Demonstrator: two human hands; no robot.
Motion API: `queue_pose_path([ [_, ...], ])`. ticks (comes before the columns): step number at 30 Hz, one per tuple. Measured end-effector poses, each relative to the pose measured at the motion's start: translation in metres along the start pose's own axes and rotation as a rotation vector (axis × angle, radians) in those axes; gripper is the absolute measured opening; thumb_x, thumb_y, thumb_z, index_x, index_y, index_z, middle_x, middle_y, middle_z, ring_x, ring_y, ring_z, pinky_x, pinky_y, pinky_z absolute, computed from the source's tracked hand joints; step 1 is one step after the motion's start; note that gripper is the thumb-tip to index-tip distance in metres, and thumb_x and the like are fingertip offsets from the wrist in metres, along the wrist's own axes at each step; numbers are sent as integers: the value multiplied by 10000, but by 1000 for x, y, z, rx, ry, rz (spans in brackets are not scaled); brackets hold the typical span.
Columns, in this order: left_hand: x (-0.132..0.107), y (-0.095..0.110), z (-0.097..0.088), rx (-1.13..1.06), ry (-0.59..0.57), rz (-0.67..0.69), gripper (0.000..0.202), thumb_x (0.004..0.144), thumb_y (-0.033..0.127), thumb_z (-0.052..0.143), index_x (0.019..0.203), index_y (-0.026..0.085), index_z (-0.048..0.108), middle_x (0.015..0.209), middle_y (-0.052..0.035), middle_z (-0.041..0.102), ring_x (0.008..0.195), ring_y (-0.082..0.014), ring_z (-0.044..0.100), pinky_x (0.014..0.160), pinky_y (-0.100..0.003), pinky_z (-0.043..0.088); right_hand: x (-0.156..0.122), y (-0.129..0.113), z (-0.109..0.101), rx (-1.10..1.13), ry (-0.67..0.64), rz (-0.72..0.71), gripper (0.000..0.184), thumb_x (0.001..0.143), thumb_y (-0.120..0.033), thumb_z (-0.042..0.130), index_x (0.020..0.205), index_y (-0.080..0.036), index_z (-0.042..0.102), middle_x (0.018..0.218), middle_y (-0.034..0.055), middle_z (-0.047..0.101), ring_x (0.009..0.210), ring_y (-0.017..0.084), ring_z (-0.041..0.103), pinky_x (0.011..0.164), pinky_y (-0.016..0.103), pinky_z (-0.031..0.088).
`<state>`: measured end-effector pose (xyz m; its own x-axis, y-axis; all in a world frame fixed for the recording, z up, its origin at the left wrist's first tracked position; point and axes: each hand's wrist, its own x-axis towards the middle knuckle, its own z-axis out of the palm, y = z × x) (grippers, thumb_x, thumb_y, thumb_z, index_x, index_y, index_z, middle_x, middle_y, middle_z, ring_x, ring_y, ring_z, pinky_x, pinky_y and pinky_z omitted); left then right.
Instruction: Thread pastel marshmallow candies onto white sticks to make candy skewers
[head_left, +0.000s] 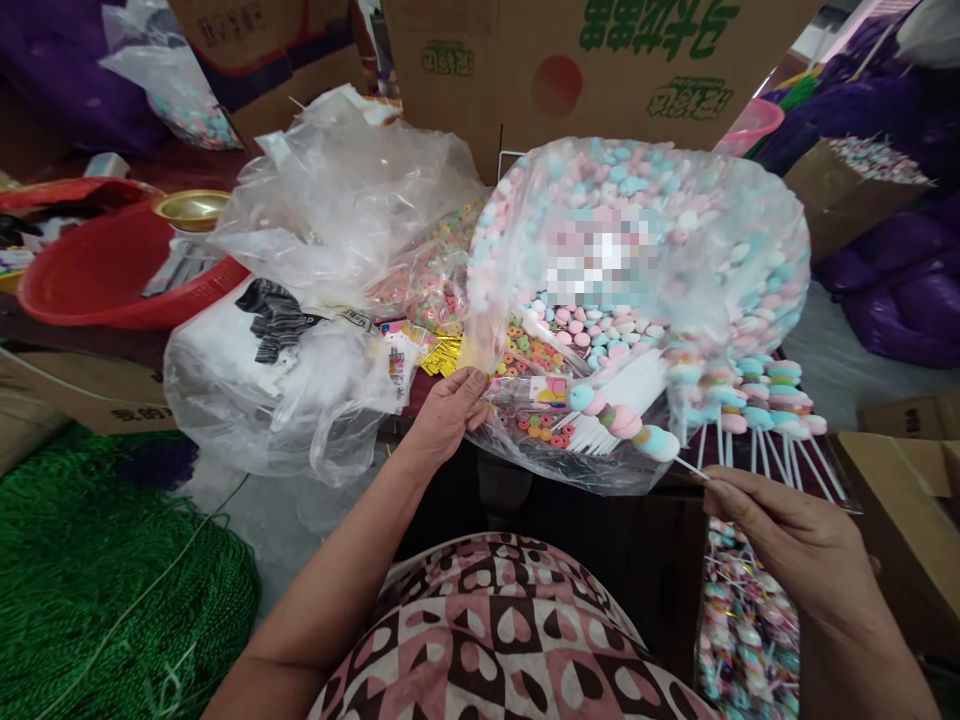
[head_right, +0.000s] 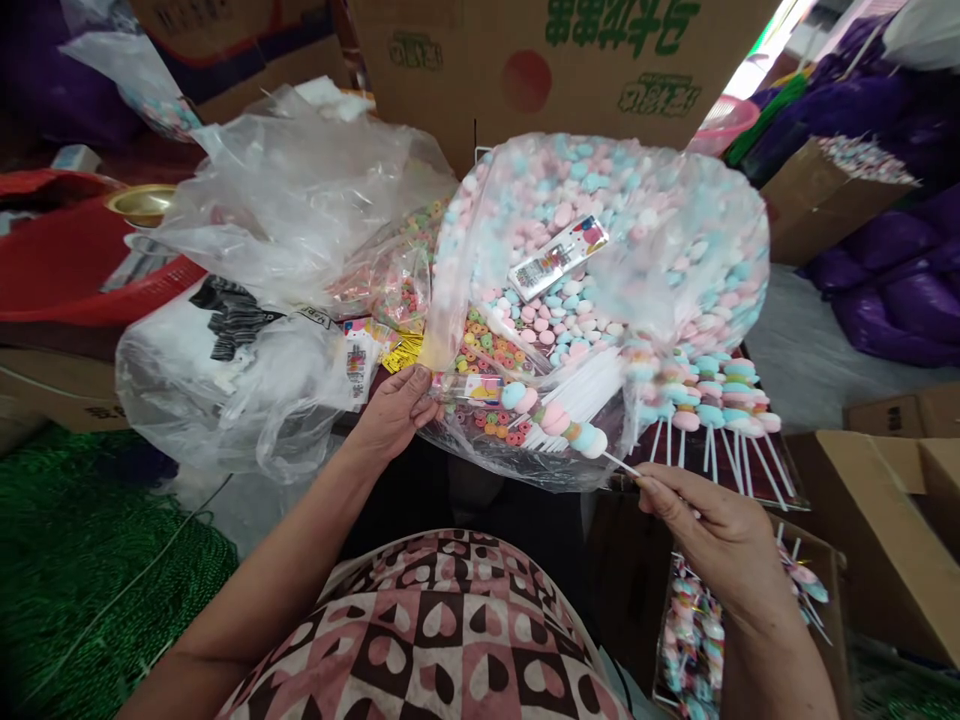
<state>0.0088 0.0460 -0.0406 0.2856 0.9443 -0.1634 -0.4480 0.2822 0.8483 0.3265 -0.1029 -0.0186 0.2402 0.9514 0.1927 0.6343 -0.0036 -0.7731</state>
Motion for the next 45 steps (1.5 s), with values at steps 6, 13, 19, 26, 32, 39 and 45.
queue_pose_path([
  [6, 0, -1, -2, 28, -25, 0, 430, 714, 479, 782, 646, 175, 486, 446, 123, 329, 361, -12, 321, 534, -213, 453, -1, -6, 0, 24, -22, 42, 153, 743, -309, 716, 846, -244, 809, 661, 23, 735, 546, 168, 673, 527, 227, 561],
  [13, 0, -1, -5, 76, -48, 31, 391, 729, 464, 777, 674, 164, 532, 485, 110, 377, 371, -4, 353, 507, -193, 415, -7, -7, -3, 198, -59, 83, 100, 784, -304, 718, 836, -288, 802, 576, -9, 650, 521, 127, 585, 488, 199, 476],
  [19, -1, 1, 1, -43, -22, -8, 420, 693, 463, 804, 652, 177, 500, 443, 125, 323, 357, -16, 314, 527, -225, 467, -6, -9, 3, 225, -84, 140, 126, 719, -317, 770, 820, -258, 817, 550, 13, 672, 486, 138, 598, 470, 207, 487],
  [26, -1, 0, 2, -77, -16, -20, 421, 686, 433, 819, 649, 175, 488, 446, 125, 338, 353, -13, 309, 511, -221, 455, -8, -3, 4, 225, -67, 115, 120, 738, -312, 756, 833, -264, 812, 552, 6, 660, 489, 134, 591, 470, 206, 480],
  [32, 0, -2, 1, -68, -29, -23, 419, 707, 442, 801, 645, 177, 483, 435, 127, 320, 350, -15, 306, 523, -226, 460, -9, -6, 6, 246, 23, 107, 112, 752, -327, 747, 817, -254, 801, 540, -4, 622, 489, 139, 566, 471, 233, 469],
  [39, 0, 0, 3, -39, -31, -21, 434, 694, 468, 802, 641, 178, 483, 441, 120, 336, 358, -15, 305, 532, -227, 470, -8, -9, 5, 165, -4, 127, 148, 731, -328, 745, 822, -234, 813, 565, 19, 668, 495, 160, 607, 491, 250, 519],
  [45, 1, -2, 3, 19, -26, -20, 431, 700, 482, 793, 650, 177, 493, 452, 120, 320, 366, -13, 307, 526, -213, 456, -9, -7, -1, 139, -17, 104, 146, 724, -281, 743, 849, -250, 814, 618, 15, 716, 516, 155, 646, 509, 218, 546],
])
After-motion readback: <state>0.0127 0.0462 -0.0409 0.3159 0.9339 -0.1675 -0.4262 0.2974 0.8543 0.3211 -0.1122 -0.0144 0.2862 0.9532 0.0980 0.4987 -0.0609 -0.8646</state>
